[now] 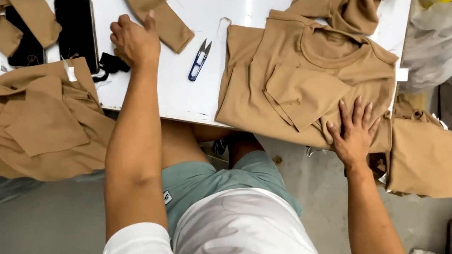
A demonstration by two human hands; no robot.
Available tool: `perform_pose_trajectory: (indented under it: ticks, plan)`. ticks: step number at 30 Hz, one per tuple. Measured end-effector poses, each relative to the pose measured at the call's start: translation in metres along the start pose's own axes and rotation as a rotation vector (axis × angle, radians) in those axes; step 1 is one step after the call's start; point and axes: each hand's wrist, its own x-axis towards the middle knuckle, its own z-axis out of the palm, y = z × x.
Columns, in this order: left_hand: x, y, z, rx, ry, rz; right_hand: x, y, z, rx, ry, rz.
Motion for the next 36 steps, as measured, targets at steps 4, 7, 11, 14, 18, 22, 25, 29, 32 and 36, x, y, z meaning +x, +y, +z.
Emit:
perform_pose_trajectory:
  ticks: [4, 7, 11, 14, 18, 22, 25, 29, 32, 36]
  plan:
    - [0.014, 0.006, 0.023, 0.165, -0.150, -0.153, 0.000, -0.003, -0.002, 0.001, -0.004, -0.013]
    - [0.007, 0.030, 0.011, 0.098, -0.219, -0.226, 0.000, 0.005, 0.006, -0.033, 0.052, -0.070]
    - [0.011, 0.035, 0.036, -0.199, -0.177, -0.253, 0.002, 0.020, 0.022, -0.105, 0.209, -0.172]
    - [0.019, 0.010, 0.051, -0.505, -0.177, -0.342, 0.003, 0.018, 0.016, -0.036, 0.078, -0.045]
    - [0.003, 0.028, -0.013, -0.878, -0.230, -0.588, 0.004, 0.023, 0.025, -0.088, 0.190, -0.129]
    - [0.011, 0.034, -0.022, -1.375, -0.374, -0.702, 0.003, 0.016, 0.017, -0.055, 0.068, -0.021]
    - [0.008, 0.057, -0.050, -1.443, -0.495, -0.453, 0.007, 0.010, 0.014, -0.052, 0.021, 0.020]
    - [-0.044, 0.140, -0.152, -1.356, -0.781, -0.256, 0.002, 0.014, 0.014, -0.066, 0.023, 0.012]
    - [-0.085, 0.181, -0.184, -1.249, -0.915, -0.031, 0.000, 0.010, 0.012, -0.056, 0.063, -0.034]
    - [-0.137, 0.233, -0.196, -1.405, -1.213, 0.117, -0.001, 0.010, 0.010, -0.074, 0.061, -0.029]
